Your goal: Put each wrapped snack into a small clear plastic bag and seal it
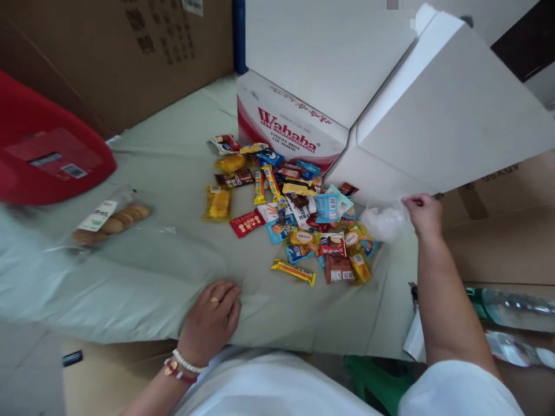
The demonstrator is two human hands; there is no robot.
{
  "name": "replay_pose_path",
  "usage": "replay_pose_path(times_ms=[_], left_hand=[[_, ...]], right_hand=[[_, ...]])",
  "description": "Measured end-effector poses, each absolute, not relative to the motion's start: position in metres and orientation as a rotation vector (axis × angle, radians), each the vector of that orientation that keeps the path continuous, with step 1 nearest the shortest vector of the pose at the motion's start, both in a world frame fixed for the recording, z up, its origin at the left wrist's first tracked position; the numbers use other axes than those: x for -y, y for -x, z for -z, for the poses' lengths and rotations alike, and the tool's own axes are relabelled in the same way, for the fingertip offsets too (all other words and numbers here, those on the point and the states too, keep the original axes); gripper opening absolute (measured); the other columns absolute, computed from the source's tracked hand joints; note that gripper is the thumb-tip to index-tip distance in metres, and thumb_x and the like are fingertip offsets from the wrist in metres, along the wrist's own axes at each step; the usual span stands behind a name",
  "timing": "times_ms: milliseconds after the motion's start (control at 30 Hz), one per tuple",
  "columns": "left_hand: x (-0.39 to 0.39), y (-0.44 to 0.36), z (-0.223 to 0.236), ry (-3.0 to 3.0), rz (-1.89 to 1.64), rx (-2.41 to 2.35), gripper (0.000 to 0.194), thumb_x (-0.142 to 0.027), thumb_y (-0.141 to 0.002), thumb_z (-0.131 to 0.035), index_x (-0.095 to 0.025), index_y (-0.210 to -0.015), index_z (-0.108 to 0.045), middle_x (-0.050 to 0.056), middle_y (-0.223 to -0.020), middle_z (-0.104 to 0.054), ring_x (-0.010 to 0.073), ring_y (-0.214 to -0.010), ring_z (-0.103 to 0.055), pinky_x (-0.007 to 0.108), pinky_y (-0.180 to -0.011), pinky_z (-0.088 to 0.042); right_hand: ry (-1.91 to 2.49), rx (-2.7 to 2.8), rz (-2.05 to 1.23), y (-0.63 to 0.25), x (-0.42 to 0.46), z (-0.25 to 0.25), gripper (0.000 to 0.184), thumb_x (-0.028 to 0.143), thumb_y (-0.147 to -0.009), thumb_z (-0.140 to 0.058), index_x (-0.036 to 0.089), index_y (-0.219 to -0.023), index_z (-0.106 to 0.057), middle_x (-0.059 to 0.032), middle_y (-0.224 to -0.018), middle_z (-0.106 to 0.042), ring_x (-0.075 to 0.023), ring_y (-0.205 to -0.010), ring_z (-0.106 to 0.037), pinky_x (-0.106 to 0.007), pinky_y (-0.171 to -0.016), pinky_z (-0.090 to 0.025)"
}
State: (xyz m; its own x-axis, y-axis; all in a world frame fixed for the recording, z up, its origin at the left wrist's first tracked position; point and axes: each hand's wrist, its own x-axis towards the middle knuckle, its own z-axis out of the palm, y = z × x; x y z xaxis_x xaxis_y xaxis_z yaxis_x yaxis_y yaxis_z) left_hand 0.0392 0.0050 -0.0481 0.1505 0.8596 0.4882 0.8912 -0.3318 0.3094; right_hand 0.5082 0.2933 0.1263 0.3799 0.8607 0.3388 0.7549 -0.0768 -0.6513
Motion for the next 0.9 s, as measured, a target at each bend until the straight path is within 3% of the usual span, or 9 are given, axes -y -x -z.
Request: replay_pose_path(times_ms=[100,233,367,433,500,600,700,900], left_hand=[[-0.003,-0.037,0.045,2.335,1.087,1.826,0.014,-0.012,-0.093,-0.056,-0.016,-0.096,-0.070,0.010,-0.094,-0.071,0.0250,-0.094,-0.064,0.039,-0.090,-0.055],[0.002,-0.038,0.034,2.367,1.445,2.058,0.016,-0.017,-0.097,-0.053,-0.019,-0.094,-0.068,0.006,-0.086,-0.070,0.0180,-0.081,-0.065,0.030,-0.077,-0.054],[0.003,-0.056,0.015,2.508,1.866,2.441,0.017,-0.034,-0.098,-0.056,-0.021,-0.099,-0.067,0.002,-0.082,-0.070,0.0131,-0.071,-0.064,0.025,-0.067,-0.052],[0.000,-0.067,0.009,2.451,2.227,2.633,0.033,-0.046,-0.091,-0.065,-0.021,-0.113,-0.063,0.006,-0.101,-0.071,0.0159,-0.082,-0.068,0.024,-0.063,-0.053],[-0.006,-0.074,0.008,2.299,2.475,2.809,0.045,-0.053,-0.082,-0.073,-0.021,-0.111,-0.062,0.006,-0.102,-0.070,0.0173,-0.084,-0.068,0.023,-0.058,-0.051],[-0.014,-0.068,0.014,1.873,2.721,3.022,0.040,-0.057,-0.082,-0.072,-0.020,-0.088,-0.060,-0.001,-0.074,-0.062,0.0128,-0.064,-0.060,0.023,-0.056,-0.048],[-0.017,-0.049,0.017,1.391,2.911,3.080,0.042,-0.057,-0.078,-0.076,-0.020,-0.079,-0.055,-0.005,-0.062,-0.055,0.0090,-0.054,-0.052,0.021,-0.053,-0.042],[-0.010,-0.027,0.014,1.190,3.097,2.974,0.040,-0.053,-0.081,-0.076,-0.019,-0.081,-0.054,0.003,-0.089,-0.065,0.0089,-0.070,-0.058,0.019,-0.058,-0.045]], right_hand=[[1.551,1.221,-0.376,-0.485,-0.244,-0.142,0.024,0.039,-0.073,-0.080,0.024,-0.078,-0.062,0.0044,-0.061,-0.048,-0.0113,-0.050,-0.037,-0.027,-0.048,-0.029],[1.330,0.980,-1.041,-0.409,-0.155,-0.113,0.036,0.037,-0.067,-0.088,0.026,-0.085,-0.059,0.0100,-0.055,-0.039,-0.0066,-0.042,-0.026,-0.020,-0.039,-0.020],[1.296,0.786,-1.537,-0.306,-0.078,-0.046,0.037,0.042,-0.069,-0.089,0.025,-0.086,-0.061,0.0091,-0.058,-0.044,-0.0041,-0.043,-0.027,-0.017,-0.040,-0.025],[1.252,0.767,-1.723,-0.264,-0.053,-0.022,0.036,0.042,-0.069,-0.090,0.024,-0.081,-0.061,0.0079,-0.060,-0.047,-0.0045,-0.046,-0.032,-0.017,-0.042,-0.030],[1.199,0.773,-1.854,-0.237,-0.041,-0.010,0.035,0.040,-0.070,-0.090,0.022,-0.078,-0.061,0.0069,-0.062,-0.048,-0.0050,-0.049,-0.036,-0.017,-0.045,-0.033],[1.188,0.690,-1.901,-0.229,-0.044,-0.008,0.034,0.039,-0.069,-0.090,0.021,-0.078,-0.063,0.0068,-0.062,-0.047,-0.0050,-0.050,-0.036,-0.016,-0.045,-0.034],[1.247,0.595,-1.809,-0.252,-0.061,-0.016,0.036,0.037,-0.063,-0.092,0.021,-0.082,-0.065,0.0071,-0.061,-0.048,-0.0050,-0.049,-0.039,-0.015,-0.044,-0.038],[1.270,0.604,-1.341,-0.319,-0.088,-0.040,0.029,0.026,-0.066,-0.084,0.024,-0.091,-0.068,0.0040,-0.081,-0.064,-0.0056,-0.053,-0.047,-0.011,-0.036,-0.032]])
